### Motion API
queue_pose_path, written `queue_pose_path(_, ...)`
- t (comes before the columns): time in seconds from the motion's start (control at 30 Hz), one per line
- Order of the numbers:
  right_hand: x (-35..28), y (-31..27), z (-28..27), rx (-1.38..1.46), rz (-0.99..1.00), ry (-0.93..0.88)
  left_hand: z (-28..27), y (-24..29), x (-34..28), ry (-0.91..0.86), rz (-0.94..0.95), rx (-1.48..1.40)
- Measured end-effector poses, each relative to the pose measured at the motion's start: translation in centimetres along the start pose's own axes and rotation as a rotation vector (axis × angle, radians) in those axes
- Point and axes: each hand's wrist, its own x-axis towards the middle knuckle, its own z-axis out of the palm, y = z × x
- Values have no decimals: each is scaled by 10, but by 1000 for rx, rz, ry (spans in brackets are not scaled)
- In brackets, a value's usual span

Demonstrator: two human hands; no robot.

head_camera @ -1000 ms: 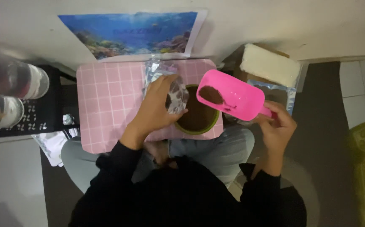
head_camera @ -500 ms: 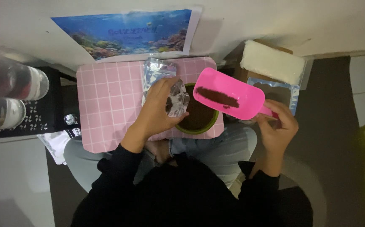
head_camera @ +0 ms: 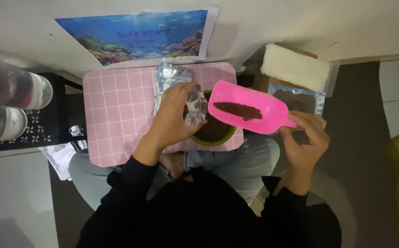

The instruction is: Filling a small silver pouch with dark brown bait powder using a pink scoop

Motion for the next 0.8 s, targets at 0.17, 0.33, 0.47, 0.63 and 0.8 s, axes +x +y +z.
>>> queue_pose_path(0.17,9,-23,3,-47,-39,-2,2,3,1,14,13,36)
queue_pose_path(0.33,11,-19,1,-50,-126,-12,3,2,1,9,25,55)
queue_pose_path(0.47,19,-33,0,-72,-122,-38,4,2,0,21,38,71)
queue_pose_path(0.63,29,-46,1,-53,-144,-78,9,-6,-1,40,59,70)
queue_pose_path(0.8,33,-45,0,-105,-190,-81,12,-11,1,-11,52,100)
